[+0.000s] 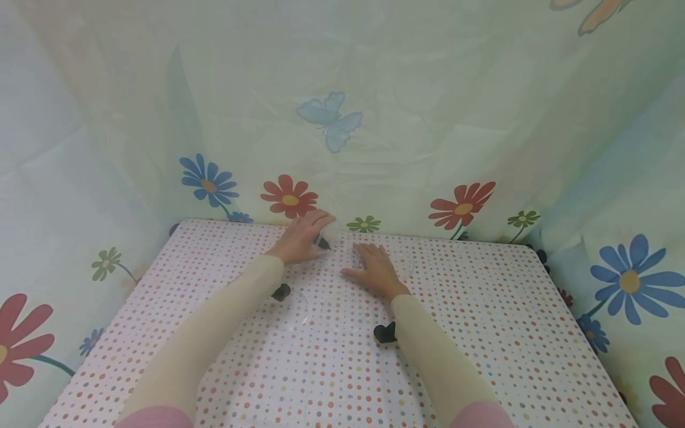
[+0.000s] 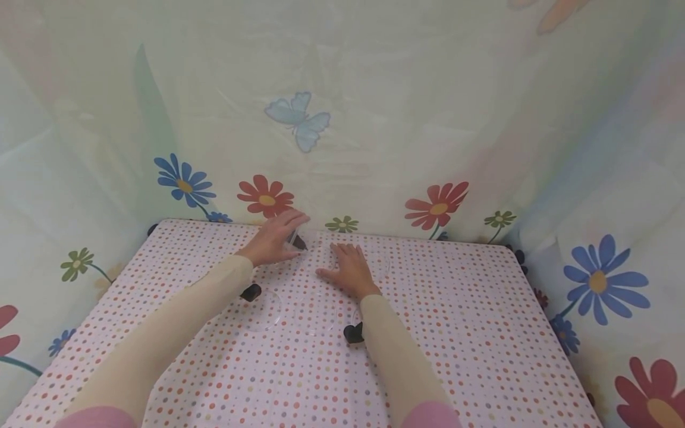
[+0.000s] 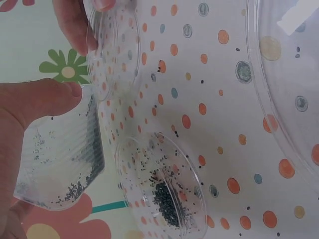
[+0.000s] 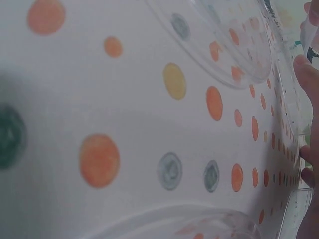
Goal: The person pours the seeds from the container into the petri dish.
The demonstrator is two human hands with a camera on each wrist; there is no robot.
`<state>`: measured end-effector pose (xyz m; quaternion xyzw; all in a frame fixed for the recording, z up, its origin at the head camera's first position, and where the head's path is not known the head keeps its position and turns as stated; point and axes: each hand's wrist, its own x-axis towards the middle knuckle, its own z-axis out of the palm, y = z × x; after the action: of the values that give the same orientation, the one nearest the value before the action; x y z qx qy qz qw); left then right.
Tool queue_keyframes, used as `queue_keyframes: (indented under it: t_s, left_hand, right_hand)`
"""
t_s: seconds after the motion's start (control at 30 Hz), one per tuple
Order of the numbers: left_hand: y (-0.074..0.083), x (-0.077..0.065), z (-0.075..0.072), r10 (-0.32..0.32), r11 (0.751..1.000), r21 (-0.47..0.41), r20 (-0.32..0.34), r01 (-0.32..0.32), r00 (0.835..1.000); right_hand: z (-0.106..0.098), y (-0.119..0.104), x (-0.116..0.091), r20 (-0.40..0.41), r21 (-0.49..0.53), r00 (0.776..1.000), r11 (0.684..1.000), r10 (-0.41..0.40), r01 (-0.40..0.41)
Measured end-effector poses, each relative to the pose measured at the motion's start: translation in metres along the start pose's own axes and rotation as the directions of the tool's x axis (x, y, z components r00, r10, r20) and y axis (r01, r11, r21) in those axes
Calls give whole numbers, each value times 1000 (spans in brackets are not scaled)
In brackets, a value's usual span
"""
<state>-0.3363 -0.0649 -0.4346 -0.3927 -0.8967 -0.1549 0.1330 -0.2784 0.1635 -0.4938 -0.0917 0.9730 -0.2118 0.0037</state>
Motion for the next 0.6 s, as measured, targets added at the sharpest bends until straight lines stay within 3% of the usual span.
queue_keyframes:
  t_s: [0.6]
  left_hand:
    - [9, 1, -2, 26, 999, 29, 22, -27, 999]
  right_hand:
    - [-2, -2, -1, 4, 21, 1000, 1000, 6, -6]
